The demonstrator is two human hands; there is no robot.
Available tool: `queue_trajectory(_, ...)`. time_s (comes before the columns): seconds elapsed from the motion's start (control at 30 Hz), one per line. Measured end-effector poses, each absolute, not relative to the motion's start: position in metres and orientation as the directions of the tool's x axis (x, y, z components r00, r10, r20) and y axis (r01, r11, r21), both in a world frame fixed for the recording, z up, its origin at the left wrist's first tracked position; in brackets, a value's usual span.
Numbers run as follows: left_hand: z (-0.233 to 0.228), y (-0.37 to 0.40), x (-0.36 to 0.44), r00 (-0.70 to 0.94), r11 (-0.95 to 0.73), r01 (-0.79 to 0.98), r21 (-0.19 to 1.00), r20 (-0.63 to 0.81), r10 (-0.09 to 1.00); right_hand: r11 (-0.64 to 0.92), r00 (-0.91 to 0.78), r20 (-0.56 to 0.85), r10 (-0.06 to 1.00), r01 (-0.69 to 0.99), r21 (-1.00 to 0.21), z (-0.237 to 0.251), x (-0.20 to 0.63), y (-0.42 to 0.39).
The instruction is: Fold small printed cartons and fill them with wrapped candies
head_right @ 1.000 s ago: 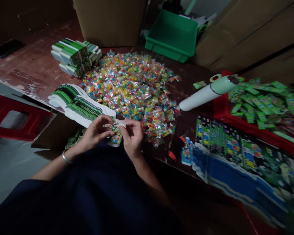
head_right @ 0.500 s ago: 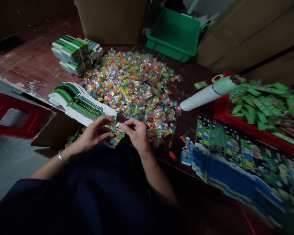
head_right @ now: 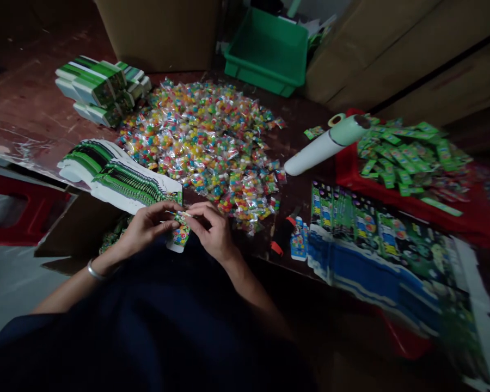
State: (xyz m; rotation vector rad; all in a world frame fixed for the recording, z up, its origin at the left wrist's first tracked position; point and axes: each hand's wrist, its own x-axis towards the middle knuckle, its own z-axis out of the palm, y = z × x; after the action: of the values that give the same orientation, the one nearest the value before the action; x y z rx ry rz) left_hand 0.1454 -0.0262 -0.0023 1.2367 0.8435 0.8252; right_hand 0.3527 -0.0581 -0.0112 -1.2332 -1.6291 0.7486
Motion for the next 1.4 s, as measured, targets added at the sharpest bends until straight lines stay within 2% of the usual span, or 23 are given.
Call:
queue_trajectory(0.07, -0.005, -0.022, 0.143, 0.408, 0.186, -0.094, 0.978, -0.133, 0.903, 0.251, -0.022, 0.274, 0.961, 0.476, -0.843, -0.01, 0.375, -0.056)
queue_trajectory(0.13, -0.007, -0.017, 0.139, 0.331, 0.198, -0.085, 0.977, -0.16, 0.93, 0.179, 0.103, 0.321, 0.941, 0.656, -0.733, -0.009, 0.401, -0.053)
queue_trajectory(0.23, -0.008, -0.01, 0.134, 0.236, 0.239, -0.122, 0.963, -0.206, 0.95, 0.164, -0.027, 0.282, 0.959, 0.863, -0.477, -0.012, 0.434, -0.052)
queue_trajectory(0.37, -0.003, -0.011, 0.135, 0.227, 0.394, -0.279, 0.876, -0.339, 0.913, 0.241, -0.184, 0.203, 0.962, 0.921, -0.307, -0.022, 0.44, -0.054)
queue_trajectory(0.5, 0.001, -0.015, 0.141, 0.363, 0.495, -0.302, 0.815, -0.381, 0.85, 0.318, -0.256, 0.256, 0.932, 0.918, -0.239, -0.033, 0.429, -0.049)
queue_trajectory(0.6, -0.002, -0.017, 0.146, 0.438, 0.504, -0.272, 0.82, -0.36, 0.824, 0.339, -0.214, 0.383, 0.898, 0.892, -0.298, -0.039, 0.426, -0.042)
queue_trajectory(0.7, -0.006, -0.018, 0.15, 0.45, 0.411, -0.255, 0.875, -0.269, 0.852, 0.298, -0.029, 0.537, 0.843, 0.857, -0.42, -0.039, 0.427, -0.034)
queue_trajectory(0.77, -0.009, -0.018, 0.152, 0.465, 0.355, -0.221, 0.908, -0.221, 0.857, 0.264, 0.084, 0.579, 0.811, 0.831, -0.49, -0.037, 0.427, -0.029)
queue_trajectory(0.9, -0.013, -0.019, 0.154, 0.463, 0.284, -0.092, 0.954, -0.211, 0.861, 0.222, 0.264, 0.573, 0.776, 0.735, -0.64, -0.029, 0.425, -0.019)
queue_trajectory(1.03, -0.015, -0.02, 0.157, 0.439, 0.176, 0.038, 0.984, -0.174, 0.881, 0.209, 0.383, 0.499, 0.778, 0.591, -0.779, -0.027, 0.423, -0.006)
queue_trajectory(1.1, -0.014, -0.021, 0.159, 0.433, 0.1, 0.104, 0.99, -0.136, 0.891, 0.194, 0.372, 0.465, 0.804, 0.574, -0.795, -0.028, 0.423, 0.001)
queue_trajectory(1.2, -0.012, -0.022, 0.161, 0.441, 0.072, 0.17, 0.983, -0.141, 0.886, 0.233, 0.346, 0.502, 0.793, 0.589, -0.774, -0.024, 0.419, 0.006)
queue_trajectory(1.3, -0.012, -0.023, 0.162, 0.462, 0.088, 0.153, 0.984, -0.15, 0.874, 0.314, 0.379, 0.554, 0.742, 0.533, -0.786, -0.009, 0.409, 0.0)
queue_trajectory(1.4, -0.012, -0.023, 0.164, 0.469, 0.085, 0.138, 0.987, -0.141, 0.872, 0.358, 0.368, 0.532, 0.763, 0.444, -0.821, 0.011, 0.392, -0.012)
